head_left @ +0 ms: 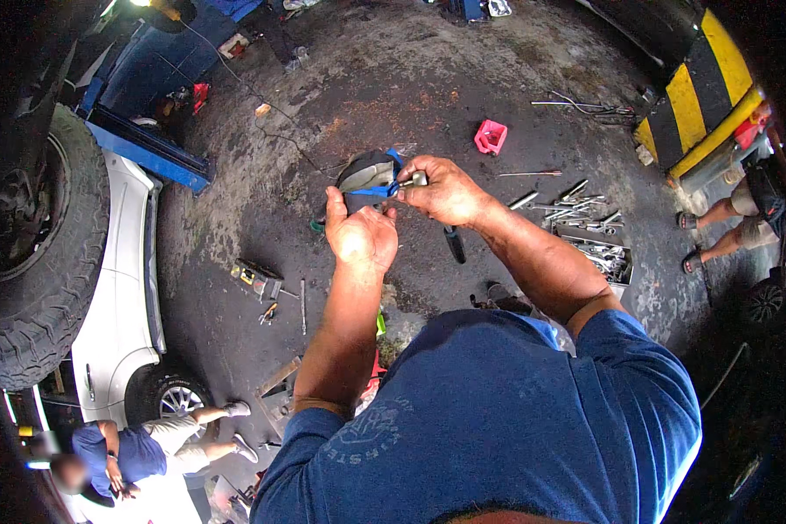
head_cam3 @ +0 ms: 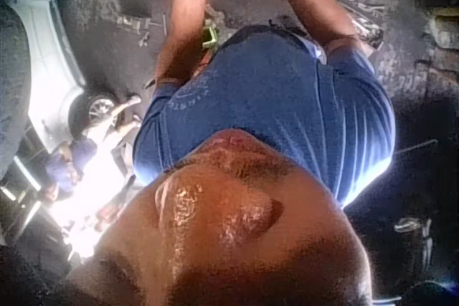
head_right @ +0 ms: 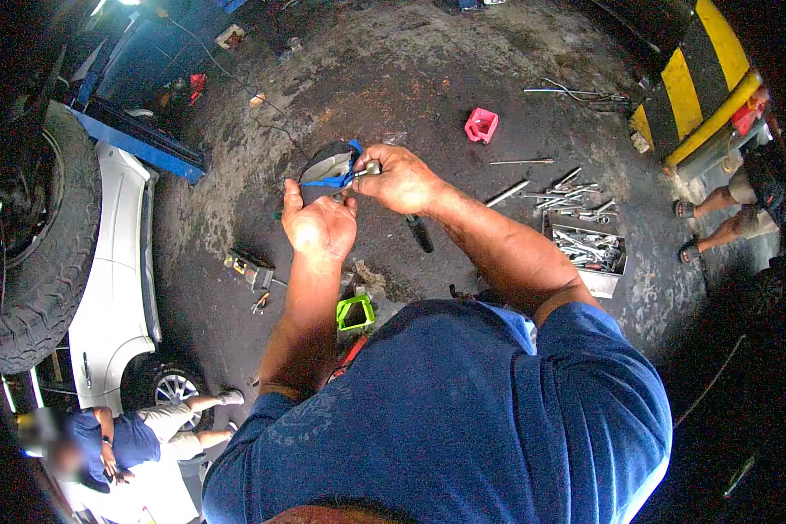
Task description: Repairing the underside of a vehicle by cleaning components and tightening bolts with a socket wrench.
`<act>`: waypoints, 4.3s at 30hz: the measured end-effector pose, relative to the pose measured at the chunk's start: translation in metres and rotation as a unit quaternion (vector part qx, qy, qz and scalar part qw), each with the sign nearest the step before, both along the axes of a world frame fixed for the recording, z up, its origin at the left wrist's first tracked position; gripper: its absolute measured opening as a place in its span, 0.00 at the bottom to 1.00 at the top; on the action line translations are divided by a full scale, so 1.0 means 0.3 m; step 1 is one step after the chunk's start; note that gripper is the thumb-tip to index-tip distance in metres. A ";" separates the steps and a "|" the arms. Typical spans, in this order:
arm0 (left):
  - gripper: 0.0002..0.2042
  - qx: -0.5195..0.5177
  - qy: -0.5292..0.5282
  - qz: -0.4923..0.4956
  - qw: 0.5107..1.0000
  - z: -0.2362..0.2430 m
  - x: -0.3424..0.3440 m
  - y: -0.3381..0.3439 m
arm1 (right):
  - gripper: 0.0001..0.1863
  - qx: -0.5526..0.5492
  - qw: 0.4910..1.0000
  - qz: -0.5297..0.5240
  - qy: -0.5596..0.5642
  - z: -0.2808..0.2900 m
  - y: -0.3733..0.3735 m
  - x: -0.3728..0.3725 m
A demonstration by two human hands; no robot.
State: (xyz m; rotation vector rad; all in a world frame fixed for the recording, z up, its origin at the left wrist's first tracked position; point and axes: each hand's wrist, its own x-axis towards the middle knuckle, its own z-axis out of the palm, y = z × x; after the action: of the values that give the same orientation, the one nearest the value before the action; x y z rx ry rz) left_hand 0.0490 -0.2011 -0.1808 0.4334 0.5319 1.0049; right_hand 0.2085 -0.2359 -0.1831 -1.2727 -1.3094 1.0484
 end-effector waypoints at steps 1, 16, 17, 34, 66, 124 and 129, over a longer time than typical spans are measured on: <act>0.25 0.001 0.013 0.011 1.000 0.006 0.005 -0.001 | 0.12 0.011 1.000 -0.001 -0.006 0.001 0.001 -0.002; 0.26 -0.098 0.047 -0.023 0.994 0.016 0.023 0.022 | 0.12 -0.145 0.934 0.018 0.325 -0.051 0.005 -0.003; 0.26 -0.097 0.049 -0.024 0.994 0.014 0.022 0.026 | 0.12 -0.144 0.934 0.017 0.327 -0.051 0.007 -0.003; 0.06 -0.079 0.069 0.059 0.993 -0.054 0.034 0.022 | 0.16 0.053 0.987 -0.036 -0.145 -0.010 -0.026 0.038; 0.22 0.029 -0.049 0.067 0.996 -0.102 0.092 0.034 | 0.14 0.044 0.988 -0.043 -0.140 -0.100 0.053 -0.042; 0.10 0.102 0.147 -0.181 0.967 -0.102 -0.139 0.159 | 0.20 0.078 0.926 0.087 -0.358 0.166 0.120 -0.030; 0.13 0.150 0.158 -0.197 0.956 -0.137 -0.187 0.168 | 0.25 0.060 0.937 0.080 -0.335 0.160 0.100 -0.094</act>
State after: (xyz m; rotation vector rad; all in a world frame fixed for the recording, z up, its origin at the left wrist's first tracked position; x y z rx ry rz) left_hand -0.0070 -0.1506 -0.2218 0.9437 0.5518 0.6313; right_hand 0.1802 -0.2059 -0.1350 -1.5127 -1.9838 0.6355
